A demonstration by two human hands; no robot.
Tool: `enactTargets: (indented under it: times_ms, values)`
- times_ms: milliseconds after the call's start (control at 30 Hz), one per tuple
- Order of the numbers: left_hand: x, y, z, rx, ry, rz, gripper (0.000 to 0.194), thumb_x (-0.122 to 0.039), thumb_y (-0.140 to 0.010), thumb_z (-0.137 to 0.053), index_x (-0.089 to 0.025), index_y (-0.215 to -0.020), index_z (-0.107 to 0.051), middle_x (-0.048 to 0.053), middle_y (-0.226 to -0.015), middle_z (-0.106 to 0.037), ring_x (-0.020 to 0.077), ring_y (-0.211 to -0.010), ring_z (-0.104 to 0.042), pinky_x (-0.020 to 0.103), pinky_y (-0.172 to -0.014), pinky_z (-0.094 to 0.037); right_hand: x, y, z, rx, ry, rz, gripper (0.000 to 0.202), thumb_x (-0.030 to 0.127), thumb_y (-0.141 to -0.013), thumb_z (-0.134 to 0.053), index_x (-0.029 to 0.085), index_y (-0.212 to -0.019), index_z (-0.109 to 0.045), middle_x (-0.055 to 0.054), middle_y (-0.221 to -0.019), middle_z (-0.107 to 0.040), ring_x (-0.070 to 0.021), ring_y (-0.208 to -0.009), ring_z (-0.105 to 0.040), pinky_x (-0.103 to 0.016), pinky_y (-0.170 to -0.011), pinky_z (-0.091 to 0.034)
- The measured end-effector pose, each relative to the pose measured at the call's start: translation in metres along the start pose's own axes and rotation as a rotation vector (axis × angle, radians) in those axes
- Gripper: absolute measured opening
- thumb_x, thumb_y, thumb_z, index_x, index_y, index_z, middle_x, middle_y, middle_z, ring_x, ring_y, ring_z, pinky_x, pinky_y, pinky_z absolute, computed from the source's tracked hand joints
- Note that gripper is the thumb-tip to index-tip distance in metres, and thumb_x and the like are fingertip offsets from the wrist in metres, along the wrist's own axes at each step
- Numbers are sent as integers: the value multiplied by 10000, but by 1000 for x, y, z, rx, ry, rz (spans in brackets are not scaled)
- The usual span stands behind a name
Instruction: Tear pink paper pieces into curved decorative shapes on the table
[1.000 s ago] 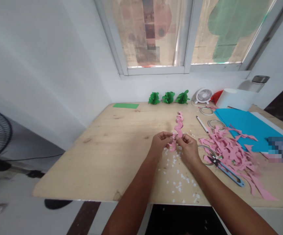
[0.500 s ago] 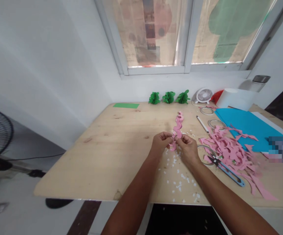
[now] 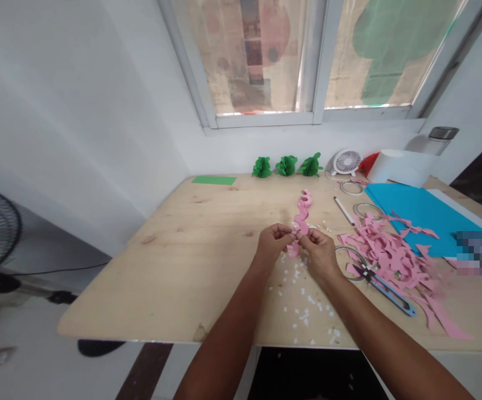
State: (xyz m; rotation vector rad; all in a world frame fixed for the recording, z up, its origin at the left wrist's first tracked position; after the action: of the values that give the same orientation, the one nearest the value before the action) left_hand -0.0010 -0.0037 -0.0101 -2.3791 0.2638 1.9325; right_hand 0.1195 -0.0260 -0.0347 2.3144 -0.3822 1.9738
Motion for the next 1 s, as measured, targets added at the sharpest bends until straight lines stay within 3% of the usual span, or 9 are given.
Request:
enactTargets:
  times_ms: [500, 733, 900, 1000]
  values:
    - [-4, -1, 6, 35, -5, 13, 139, -239, -584, -662, -128, -667, -651, 13, -535, -611, 97, -496, -533, 200, -462, -365, 5, 2, -2, 7, -136, -55, 261, 388, -614, -705, 161, -634, -576, 33, -529, -521, -85, -465, -408, -213, -451, -298]
    - [-1, -2, 6, 42, 28, 16, 157, -239, -596, -645, -129, -708, -641, 8, -546, -604, 89, -492, -524, 195, -465, -376, 4, 2, -2, -23, -101, -37, 269, 401, -622, -694, 163, -638, -569, 31, -542, -521, -86, -467, -400, -220, -461, -302]
    - [-1, -2, 5, -35, 38, -21, 152, -250, -574, -665, -138, -658, -608, 3, -532, -596, 83, -471, -503, 192, -448, -357, 5, 1, 0, -84, -13, 12, 288, 416, -636, -677, 162, -604, -544, 37, -528, -488, -86, -471, -376, -216, -454, -286]
    - [0, 0, 2, 23, -11, 5, 165, -276, -571, -678, -131, -618, -616, 3, -502, -579, 78, -450, -482, 195, -440, -343, 5, 0, 1, -93, 49, 63, 272, 405, -669, -654, 164, -614, -542, 42, -538, -472, -87, -486, -372, -216, -471, -294]
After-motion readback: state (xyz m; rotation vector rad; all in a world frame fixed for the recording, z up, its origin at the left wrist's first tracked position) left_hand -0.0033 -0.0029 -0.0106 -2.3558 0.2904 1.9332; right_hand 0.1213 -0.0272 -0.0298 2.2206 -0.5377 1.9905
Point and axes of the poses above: each hand's wrist, its own y-axis away from the middle knuckle, its own z-axis out of the back of the hand, x = y × z, the point moved 1 cm from there along -y, towards the middle knuckle
